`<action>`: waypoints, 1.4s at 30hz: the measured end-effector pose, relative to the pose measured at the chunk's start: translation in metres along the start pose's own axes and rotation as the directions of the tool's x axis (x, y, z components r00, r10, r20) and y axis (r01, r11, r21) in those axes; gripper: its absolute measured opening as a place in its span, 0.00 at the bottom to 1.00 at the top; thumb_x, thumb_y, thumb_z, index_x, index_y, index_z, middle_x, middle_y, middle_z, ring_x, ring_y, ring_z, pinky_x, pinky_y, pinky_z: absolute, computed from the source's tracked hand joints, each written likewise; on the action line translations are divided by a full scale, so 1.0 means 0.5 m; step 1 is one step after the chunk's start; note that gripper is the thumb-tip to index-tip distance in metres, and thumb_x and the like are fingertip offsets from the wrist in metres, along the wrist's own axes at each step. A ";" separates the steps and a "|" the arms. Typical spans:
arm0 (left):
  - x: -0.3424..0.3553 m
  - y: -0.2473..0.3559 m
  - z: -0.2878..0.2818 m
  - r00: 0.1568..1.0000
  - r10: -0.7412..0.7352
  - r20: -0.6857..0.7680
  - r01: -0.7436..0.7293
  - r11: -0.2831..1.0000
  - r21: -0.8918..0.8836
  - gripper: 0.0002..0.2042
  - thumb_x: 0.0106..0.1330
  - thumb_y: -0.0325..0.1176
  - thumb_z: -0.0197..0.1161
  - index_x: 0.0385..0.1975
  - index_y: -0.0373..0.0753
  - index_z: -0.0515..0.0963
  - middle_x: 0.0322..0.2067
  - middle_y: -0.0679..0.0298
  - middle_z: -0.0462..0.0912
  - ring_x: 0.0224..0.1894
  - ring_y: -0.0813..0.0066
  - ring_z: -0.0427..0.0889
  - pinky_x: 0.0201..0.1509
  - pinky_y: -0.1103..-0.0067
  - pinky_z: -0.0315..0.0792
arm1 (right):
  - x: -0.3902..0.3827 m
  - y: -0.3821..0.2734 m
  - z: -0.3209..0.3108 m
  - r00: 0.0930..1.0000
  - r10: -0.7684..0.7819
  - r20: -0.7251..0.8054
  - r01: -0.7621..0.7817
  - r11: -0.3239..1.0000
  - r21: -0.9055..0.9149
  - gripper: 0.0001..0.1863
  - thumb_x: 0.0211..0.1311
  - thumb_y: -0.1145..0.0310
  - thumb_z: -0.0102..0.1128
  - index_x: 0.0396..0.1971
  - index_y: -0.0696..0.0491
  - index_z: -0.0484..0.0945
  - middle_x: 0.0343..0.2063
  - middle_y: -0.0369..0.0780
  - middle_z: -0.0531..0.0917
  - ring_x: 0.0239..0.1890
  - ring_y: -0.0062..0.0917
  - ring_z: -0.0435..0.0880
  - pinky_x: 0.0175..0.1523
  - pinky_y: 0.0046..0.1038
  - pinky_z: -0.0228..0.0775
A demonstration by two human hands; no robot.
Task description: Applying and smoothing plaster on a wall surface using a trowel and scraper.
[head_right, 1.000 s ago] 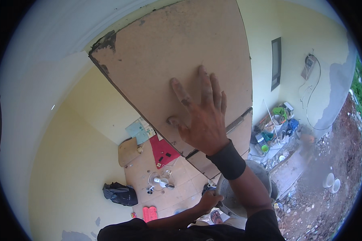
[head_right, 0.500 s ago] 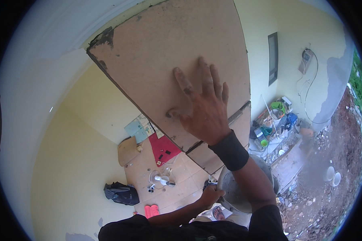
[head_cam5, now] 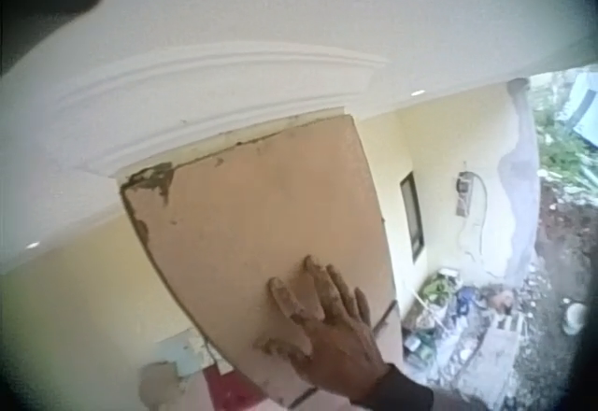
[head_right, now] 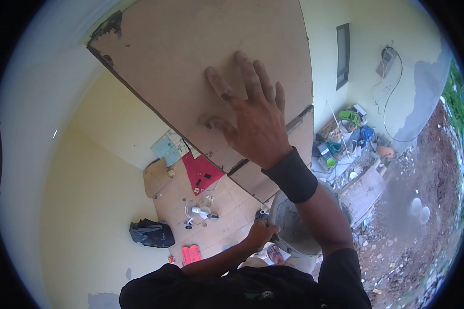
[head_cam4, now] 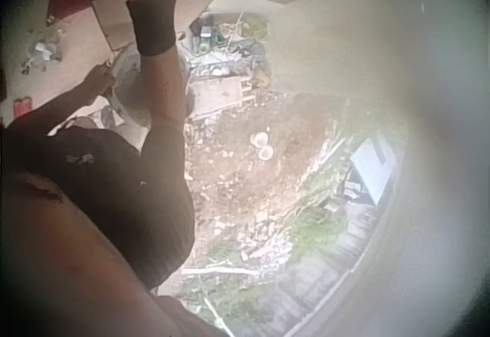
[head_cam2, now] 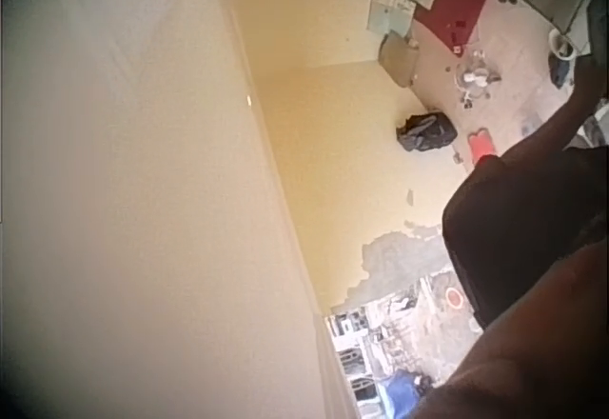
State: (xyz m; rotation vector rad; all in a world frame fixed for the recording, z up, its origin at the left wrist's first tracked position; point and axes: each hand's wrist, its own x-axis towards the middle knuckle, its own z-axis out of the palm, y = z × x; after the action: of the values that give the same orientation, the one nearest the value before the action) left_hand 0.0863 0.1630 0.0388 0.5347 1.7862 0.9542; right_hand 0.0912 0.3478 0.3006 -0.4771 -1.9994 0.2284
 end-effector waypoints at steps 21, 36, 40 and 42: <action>0.092 -0.060 0.100 0.973 -0.227 0.042 0.230 0.938 -0.259 0.12 0.58 0.23 0.58 0.42 0.29 0.76 0.37 0.58 0.80 0.35 0.68 0.82 0.37 0.71 0.80 | -0.864 0.088 -0.137 -0.217 0.750 0.624 -0.476 -0.640 0.603 0.22 0.71 0.54 0.50 0.58 0.51 0.64 0.31 0.45 0.82 0.26 0.30 0.85 0.27 0.29 0.79; 0.265 -0.313 0.135 0.986 -0.144 0.080 0.139 0.988 0.069 0.17 0.67 0.30 0.61 0.51 0.33 0.67 0.55 0.51 0.72 0.52 0.69 0.76 0.55 0.69 0.76 | -1.093 0.725 -0.002 -0.289 0.957 0.000 -0.628 -0.189 0.755 0.15 0.63 0.67 0.53 0.39 0.67 0.69 0.26 0.47 0.80 0.17 0.31 0.83 0.18 0.26 0.75; 0.175 -0.465 0.022 0.943 -0.283 -0.176 0.331 0.858 0.393 0.24 0.61 0.32 0.64 0.53 0.26 0.66 0.55 0.44 0.71 0.60 0.54 0.72 0.61 0.66 0.71 | -1.244 0.980 -0.004 -0.326 0.919 -0.221 -0.736 -0.100 0.670 0.12 0.61 0.70 0.52 0.36 0.65 0.73 0.26 0.46 0.82 0.18 0.32 0.84 0.19 0.26 0.75; 0.113 -0.611 -0.101 0.831 -0.344 -0.436 0.520 0.758 0.393 0.23 0.58 0.30 0.63 0.50 0.25 0.66 0.53 0.41 0.72 0.54 0.50 0.76 0.59 0.66 0.71 | -1.292 1.076 0.030 -0.334 0.914 -0.228 -0.769 -0.125 0.628 0.16 0.62 0.69 0.52 0.40 0.68 0.69 0.29 0.49 0.83 0.22 0.34 0.86 0.21 0.26 0.78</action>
State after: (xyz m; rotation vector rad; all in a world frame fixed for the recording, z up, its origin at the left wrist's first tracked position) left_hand 0.0385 0.0048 -0.2292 0.2342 2.3594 0.2433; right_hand 0.4605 0.5588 -0.4248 -1.6915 -0.3334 1.0878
